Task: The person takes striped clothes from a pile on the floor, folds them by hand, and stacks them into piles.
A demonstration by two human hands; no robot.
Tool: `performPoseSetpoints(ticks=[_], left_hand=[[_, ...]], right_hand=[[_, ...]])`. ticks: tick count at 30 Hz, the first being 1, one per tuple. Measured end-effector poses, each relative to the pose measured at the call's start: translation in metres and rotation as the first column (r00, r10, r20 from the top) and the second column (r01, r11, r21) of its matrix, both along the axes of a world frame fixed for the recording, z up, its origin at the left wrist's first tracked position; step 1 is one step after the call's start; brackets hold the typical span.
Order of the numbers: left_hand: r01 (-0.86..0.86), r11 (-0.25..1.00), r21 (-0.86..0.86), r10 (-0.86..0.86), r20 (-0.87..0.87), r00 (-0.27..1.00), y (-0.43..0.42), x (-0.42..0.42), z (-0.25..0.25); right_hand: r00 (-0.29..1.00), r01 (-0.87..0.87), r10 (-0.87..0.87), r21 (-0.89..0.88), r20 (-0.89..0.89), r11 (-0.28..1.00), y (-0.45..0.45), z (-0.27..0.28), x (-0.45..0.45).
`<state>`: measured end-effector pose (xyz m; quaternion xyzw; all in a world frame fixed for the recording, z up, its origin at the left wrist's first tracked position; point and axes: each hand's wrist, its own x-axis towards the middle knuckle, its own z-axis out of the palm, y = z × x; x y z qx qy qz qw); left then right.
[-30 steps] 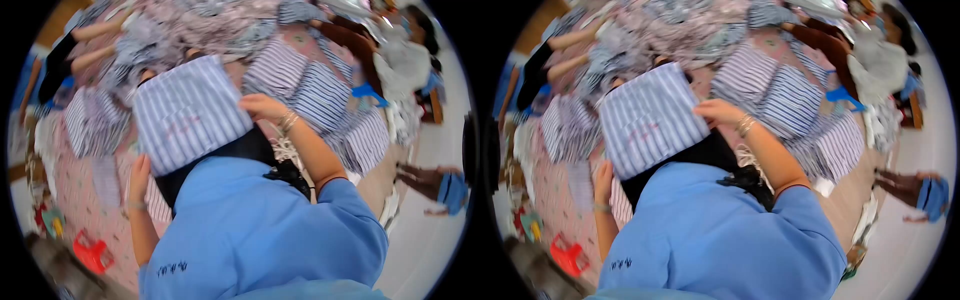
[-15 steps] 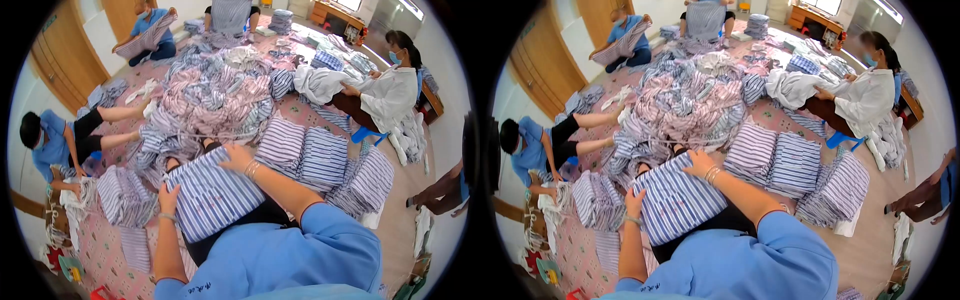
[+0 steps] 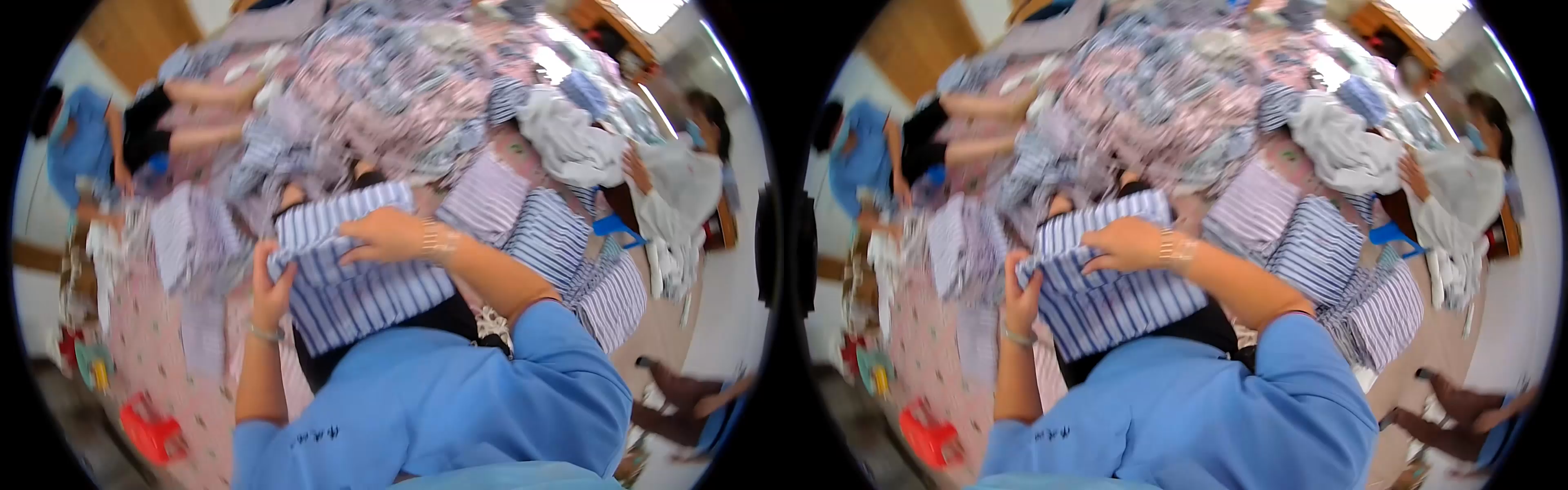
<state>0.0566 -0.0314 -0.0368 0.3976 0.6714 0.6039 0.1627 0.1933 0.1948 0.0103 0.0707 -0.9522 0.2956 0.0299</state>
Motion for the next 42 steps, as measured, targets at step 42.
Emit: performPoseSetpoints(ticks=[42], left_hand=[[-0.441, 0.659, -0.609, -0.304, -0.752, 0.585, 0.036, 0.048, -0.067]], right_hand=[[0.194, 0.822, -0.973, -0.562, 0.121, 0.094, 0.229, -0.008, 0.363]])
